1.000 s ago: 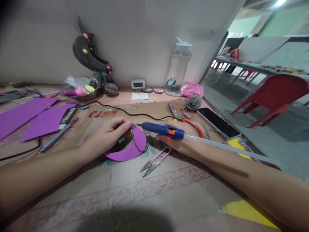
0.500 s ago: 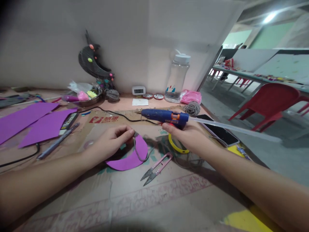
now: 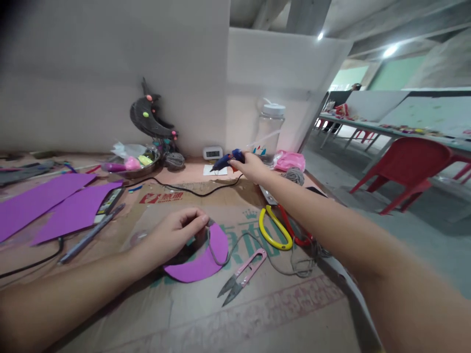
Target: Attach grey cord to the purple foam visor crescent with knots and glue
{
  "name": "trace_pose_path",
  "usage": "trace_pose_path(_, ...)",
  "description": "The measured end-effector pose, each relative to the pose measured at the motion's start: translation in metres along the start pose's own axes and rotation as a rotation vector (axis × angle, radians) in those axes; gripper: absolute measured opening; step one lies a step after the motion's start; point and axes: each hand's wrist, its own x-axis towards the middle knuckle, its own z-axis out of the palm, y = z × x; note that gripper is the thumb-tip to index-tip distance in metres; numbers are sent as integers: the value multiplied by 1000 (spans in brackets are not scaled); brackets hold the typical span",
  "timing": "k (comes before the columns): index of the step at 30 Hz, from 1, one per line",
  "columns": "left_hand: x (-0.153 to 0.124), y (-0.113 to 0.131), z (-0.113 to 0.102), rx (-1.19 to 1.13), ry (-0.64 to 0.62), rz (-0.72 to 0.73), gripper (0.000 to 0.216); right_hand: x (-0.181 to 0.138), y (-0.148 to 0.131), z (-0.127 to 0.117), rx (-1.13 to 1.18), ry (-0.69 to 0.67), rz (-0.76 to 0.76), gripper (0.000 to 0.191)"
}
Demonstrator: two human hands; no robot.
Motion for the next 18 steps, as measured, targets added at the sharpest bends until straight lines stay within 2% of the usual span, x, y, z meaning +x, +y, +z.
trace_pose_path(4,1,0,0,8,-8,8,34,29,21,23,-20,9,46,31)
trace_pose_path(7,1,0,-1,22,-15,9,34,36,32,33,-51,-16,89,33)
trace_pose_path(10,1,-1,-1,13,-14,8,34,36,37,33,-109,-54,122,34)
trace_pose_path(14,1,0,0,-23,-2,0,33,23,33,19,-190,-93,114,39)
trace_pose_path(18,0,3,0,-117,69,-20,34,-15,21,2,-175,-75,27,55)
